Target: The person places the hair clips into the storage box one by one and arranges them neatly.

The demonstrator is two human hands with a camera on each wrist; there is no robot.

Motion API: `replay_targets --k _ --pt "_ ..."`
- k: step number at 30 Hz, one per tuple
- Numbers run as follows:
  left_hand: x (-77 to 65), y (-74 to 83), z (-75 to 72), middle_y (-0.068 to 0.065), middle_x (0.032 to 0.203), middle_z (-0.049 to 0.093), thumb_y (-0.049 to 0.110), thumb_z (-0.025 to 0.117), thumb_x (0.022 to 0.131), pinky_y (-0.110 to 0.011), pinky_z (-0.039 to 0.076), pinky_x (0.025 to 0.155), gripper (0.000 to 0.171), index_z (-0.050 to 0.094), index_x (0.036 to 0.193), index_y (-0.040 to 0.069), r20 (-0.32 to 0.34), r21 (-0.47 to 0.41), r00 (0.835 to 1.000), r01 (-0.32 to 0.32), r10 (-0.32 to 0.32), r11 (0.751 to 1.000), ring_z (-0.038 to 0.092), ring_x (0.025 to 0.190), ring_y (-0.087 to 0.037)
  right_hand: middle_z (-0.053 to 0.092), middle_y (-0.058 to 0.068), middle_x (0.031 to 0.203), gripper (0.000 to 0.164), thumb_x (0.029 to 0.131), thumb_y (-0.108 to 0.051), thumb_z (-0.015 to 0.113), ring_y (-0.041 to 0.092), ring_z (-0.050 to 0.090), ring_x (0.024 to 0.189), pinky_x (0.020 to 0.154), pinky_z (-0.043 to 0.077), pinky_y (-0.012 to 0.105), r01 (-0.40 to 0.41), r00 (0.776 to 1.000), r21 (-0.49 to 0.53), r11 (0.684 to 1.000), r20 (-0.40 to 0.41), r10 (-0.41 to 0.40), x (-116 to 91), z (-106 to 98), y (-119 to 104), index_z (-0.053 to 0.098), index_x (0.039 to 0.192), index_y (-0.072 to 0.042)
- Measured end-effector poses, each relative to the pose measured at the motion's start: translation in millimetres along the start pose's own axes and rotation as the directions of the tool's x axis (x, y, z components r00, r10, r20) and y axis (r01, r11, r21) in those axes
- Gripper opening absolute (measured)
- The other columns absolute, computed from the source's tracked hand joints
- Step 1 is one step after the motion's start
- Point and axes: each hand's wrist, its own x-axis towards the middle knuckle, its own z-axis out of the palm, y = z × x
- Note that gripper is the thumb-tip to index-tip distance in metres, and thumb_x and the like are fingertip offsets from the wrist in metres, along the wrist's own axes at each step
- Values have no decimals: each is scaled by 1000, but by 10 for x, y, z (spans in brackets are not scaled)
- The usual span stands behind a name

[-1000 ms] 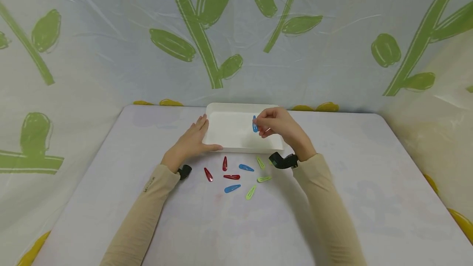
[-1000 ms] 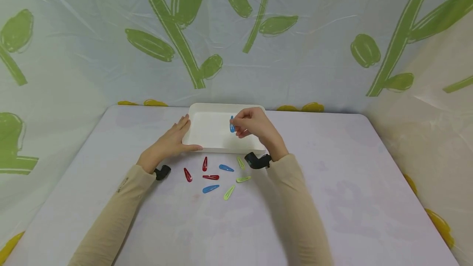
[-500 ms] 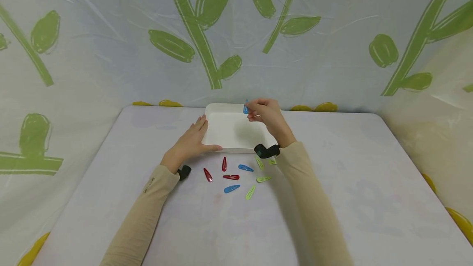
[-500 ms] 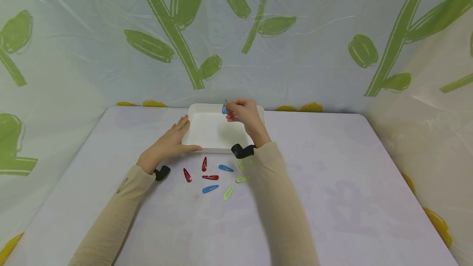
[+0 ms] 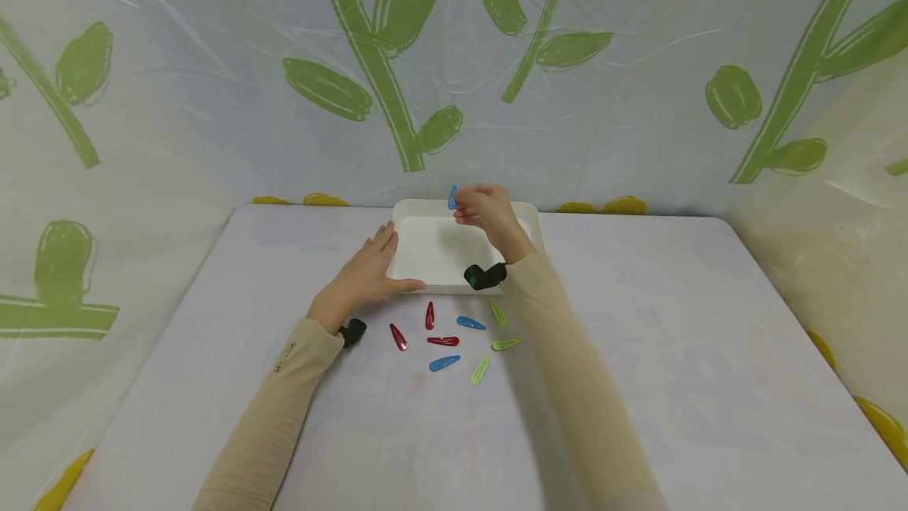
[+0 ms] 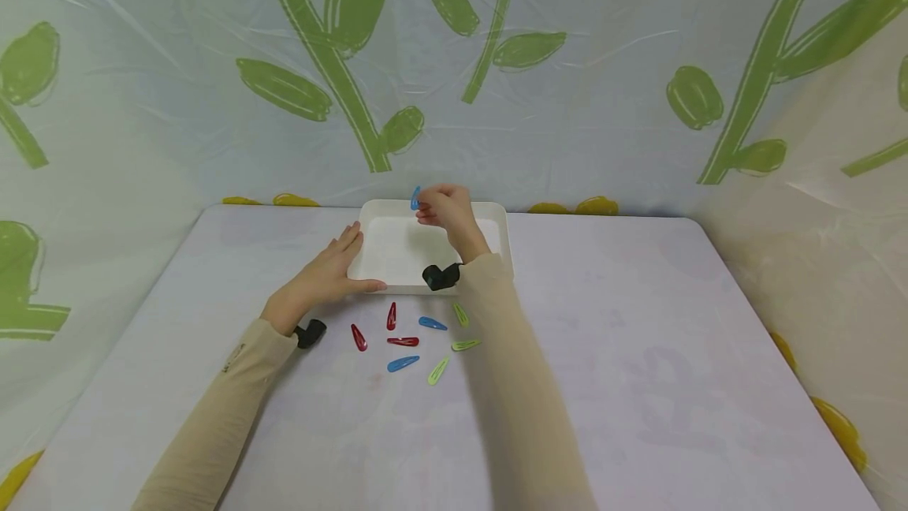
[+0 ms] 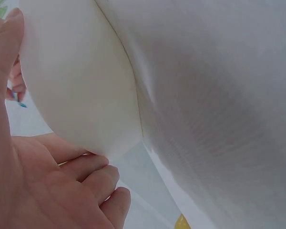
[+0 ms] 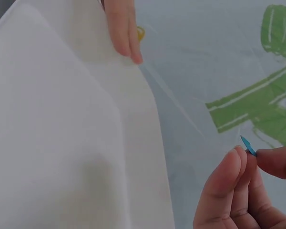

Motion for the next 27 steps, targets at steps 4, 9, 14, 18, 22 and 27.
replay_targets --k 4,9,14,18,22,27 --pt "-3 -8 1 -15 166 0 67 69 82 -49 8 122 118 12 156 -5 -4 -1 1000 2 -2 1000 1 152 -32 63 12 80 10 93 -3 63 17 63 65 66 59 23 -24 1000 -14 1000 16 24 82 33 46 63 96 7" --pt "-17 10 -9 -17 165 1 64 70 82 -47 8 122 117 13 156 -6 -9 2 1000 -4 4 1000 2 152 -32 62 12 80 12 92 -1 63 16 64 64 66 59 23 -77 996 -42 996 29 78 208 81 95 63 98 9" --pt "-27 18 -8 -17 165 0 64 69 82 -48 8 122 117 12 156 -6 -3 5 1000 -4 4 1000 2 152 -32 63 13 80 13 92 1 63 16 64 63 63 58 22 -145 988 -50 988 41 148 313 143 130 62 100 11" --pt "-33 15 -15 -17 165 0 65 69 83 -49 9 122 117 12 155 -6 -4 8 1000 -3 3 1000 2 151 -33 64 14 77 8 91 4 62 16 63 60 59 57 22 -198 979 -47 979 44 200 380 187 163 61 96 10" --pt "-39 21 -31 -18 165 0 64 70 82 -49 9 122 117 13 155 -8 -8 7 1000 -11 11 1000 2 151 -33 63 13 75 4 92 5 63 16 61 59 58 57 22 -236 970 -72 969 43 240 422 208 212 61 92 8" --pt "-30 29 -28 -18 165 1 63 70 82 -47 8 122 116 14 155 -8 -12 8 1000 -18 18 1000 2 152 -32 62 11 73 3 91 5 63 17 59 61 64 58 25 -267 961 -143 953 38 274 430 195 284 63 90 8"
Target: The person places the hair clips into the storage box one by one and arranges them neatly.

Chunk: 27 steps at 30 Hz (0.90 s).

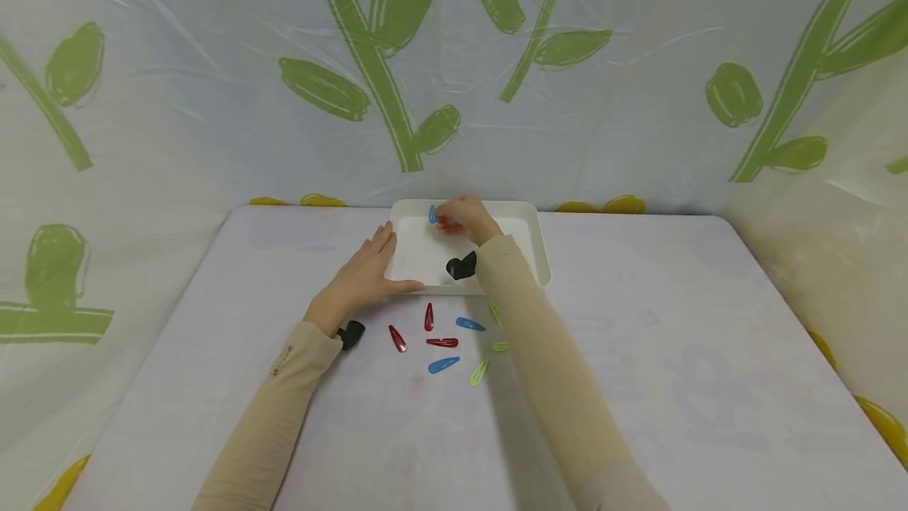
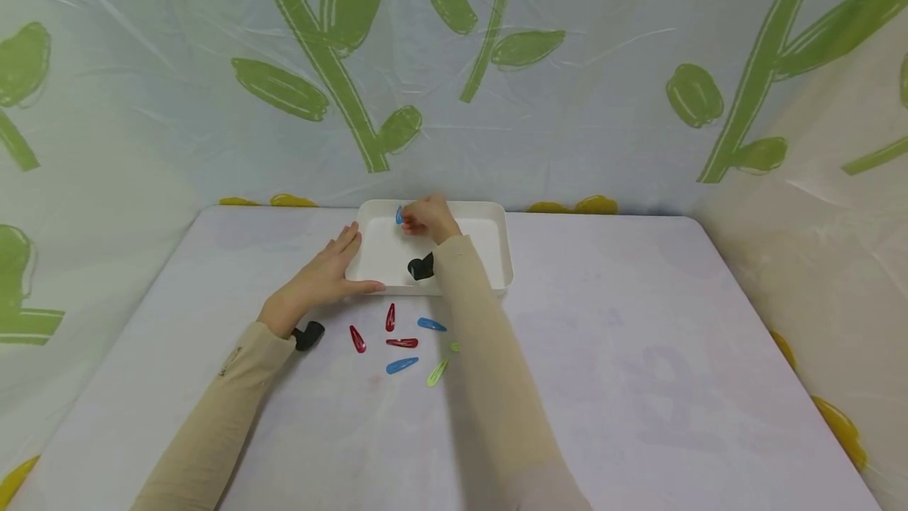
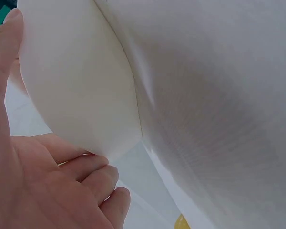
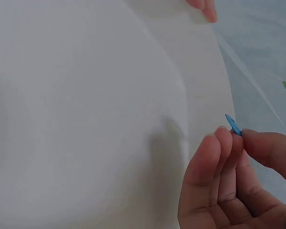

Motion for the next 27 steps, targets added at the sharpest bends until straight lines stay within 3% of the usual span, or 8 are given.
replay_targets --k 5,11,15,27 --pt "-4 8 1 -19 165 2 61 72 82 -48 7 122 115 15 155 -8 -2 -10 1000 -5 5 1000 2 152 -32 62 9 69 6 89 4 66 17 60 59 67 58 28 -26 1000 -69 997 -15 25 8 18 46 64 83 5" --pt "-6 24 0 -19 165 2 59 72 83 -47 7 122 114 15 154 -8 -4 -5 1000 -6 6 1000 2 152 -32 63 9 77 8 89 1 70 17 60 59 65 58 28 -73 997 -140 987 -24 70 10 68 60 67 94 6" --pt "-12 30 -3 -18 165 1 59 72 83 -48 8 122 114 14 155 -7 -1 -9 1000 2 -2 1000 2 152 -32 63 8 74 8 87 0 71 17 59 59 61 56 27 -68 997 -201 977 -37 62 16 97 70 66 91 5" --pt "-4 3 3 -19 165 2 59 72 83 -49 8 122 114 15 154 -9 -11 -8 1000 -22 22 1000 2 152 -32 59 6 59 17 82 1 73 15 55 51 49 51 24 -17 994 -443 896 -104 -33 58 200 132 64 68 -2"
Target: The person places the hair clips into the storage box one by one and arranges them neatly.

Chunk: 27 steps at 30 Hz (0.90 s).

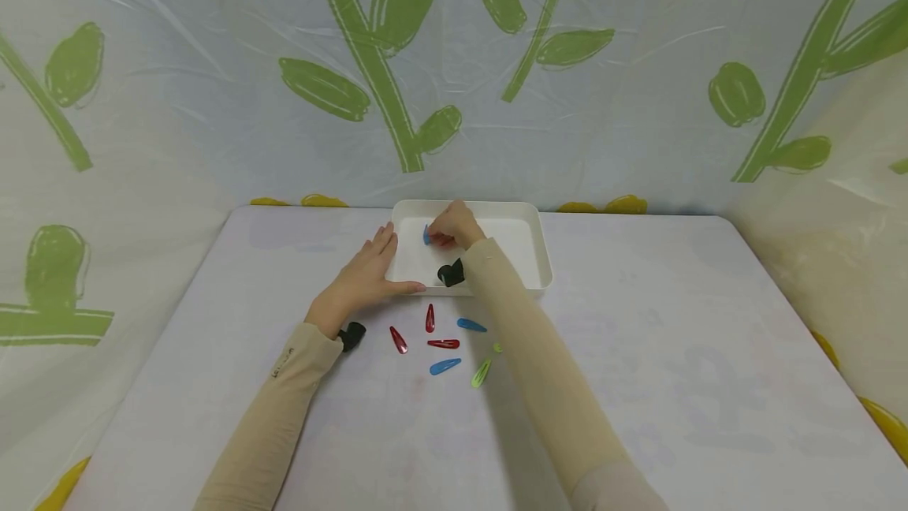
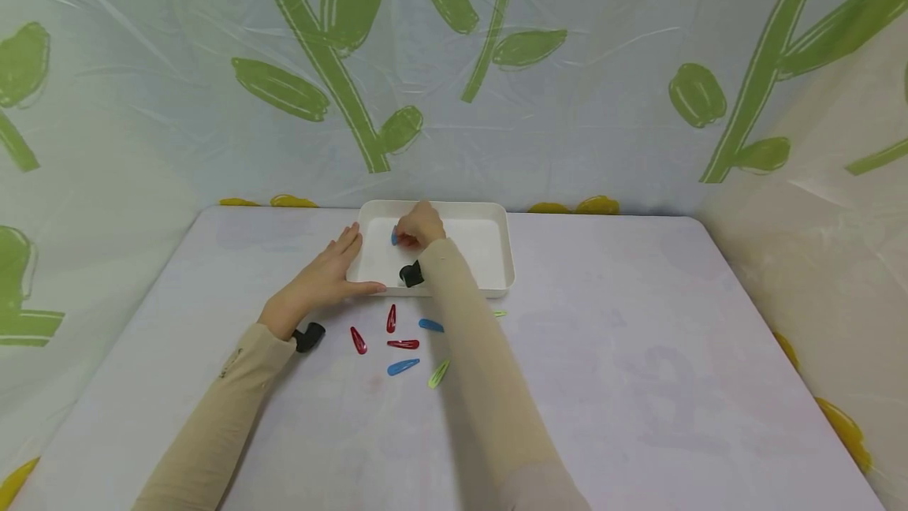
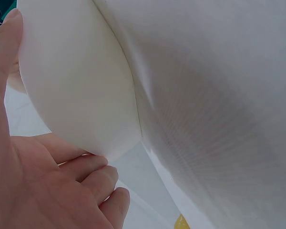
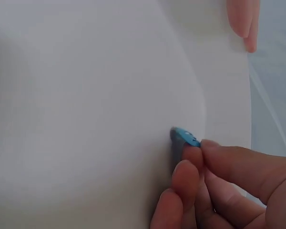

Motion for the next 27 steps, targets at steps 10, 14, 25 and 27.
replay_targets --k 10,14,25,27 --pt "23 -9 33 -19 165 2 61 71 83 -49 8 122 114 15 155 -8 -2 10 1000 3 -3 1000 3 151 -32 61 6 59 15 83 0 74 16 55 50 47 49 24 -42 998 -57 997 -47 40 -1 19 -15 66 70 0" --pt "19 -12 33 -19 165 2 61 71 83 -50 9 122 114 15 155 -8 -3 8 1000 4 -4 1000 3 151 -33 61 7 59 12 83 0 75 16 56 50 46 49 23 -49 997 -61 997 -55 45 -4 24 -16 67 74 2" --pt "18 -15 24 -19 165 2 61 71 83 -49 9 122 114 15 154 -8 1 14 1000 9 -9 1000 2 152 -32 62 6 64 10 85 -4 74 17 59 56 54 55 25 -53 999 -63 997 -11 52 -48 -36 -19 68 81 2" --pt "15 -16 18 -19 165 2 61 71 83 -49 9 122 114 15 154 -8 1 13 1000 12 -12 1000 2 152 -32 63 7 67 10 86 -5 74 17 60 59 59 57 27 -51 999 -63 997 14 52 -61 -67 -24 68 83 2"
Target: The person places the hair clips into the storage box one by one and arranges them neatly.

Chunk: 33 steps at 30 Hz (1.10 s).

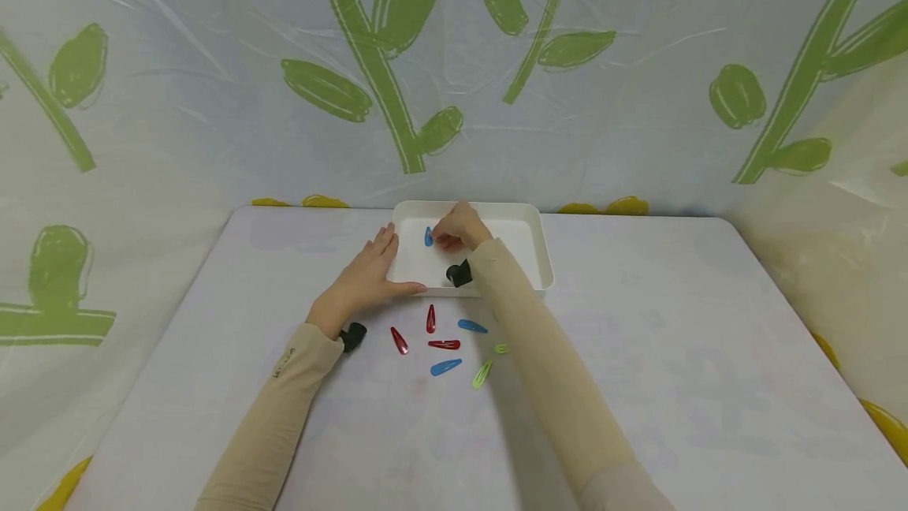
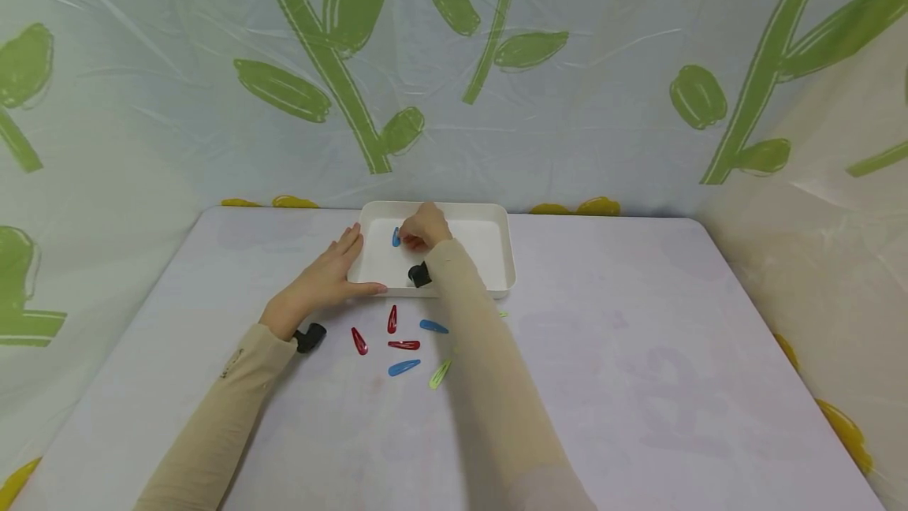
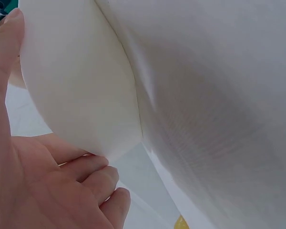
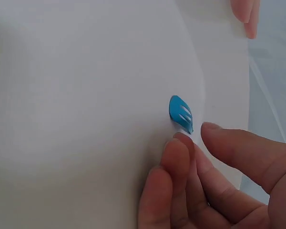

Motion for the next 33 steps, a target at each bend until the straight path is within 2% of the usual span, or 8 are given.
replay_targets --k 5,9,19,26,33 --pt "-15 24 -17 -18 165 1 61 72 82 -48 8 122 115 15 155 -7 -1 -13 1000 6 -6 1000 1 152 -31 68 11 80 14 89 -8 72 21 62 70 75 59 34 15 997 9 1000 73 -15 -71 -111 -30 70 94 5" --pt "-16 27 -22 -18 165 0 62 71 83 -48 9 122 115 14 155 -7 3 -13 1000 12 -12 1000 1 152 -32 70 12 90 21 91 -11 71 23 63 75 80 58 34 34 993 18 999 111 -36 -152 -192 -81 71 102 6" --pt "-22 36 -18 -15 166 -2 63 70 83 -48 8 122 116 12 156 -5 18 -21 999 29 -28 999 -1 152 -30 71 15 97 30 92 -12 70 25 66 79 82 59 37 133 976 101 986 158 -148 -418 -394 -190 70 114 8" --pt "-22 26 -11 -15 166 -2 66 70 81 -50 9 122 118 12 156 -5 17 -18 999 34 -34 999 -1 152 -31 71 16 105 26 94 -16 68 31 67 90 80 59 33 196 967 106 975 143 -210 -629 -532 -202 71 112 3" --pt "-9 20 0 -15 166 -3 66 69 82 -48 8 122 117 12 156 -5 19 -17 999 31 -31 999 -1 152 -30 70 16 101 23 96 -17 66 30 67 85 79 59 34 282 949 104 954 116 -293 -858 -671 -123 71 109 1"
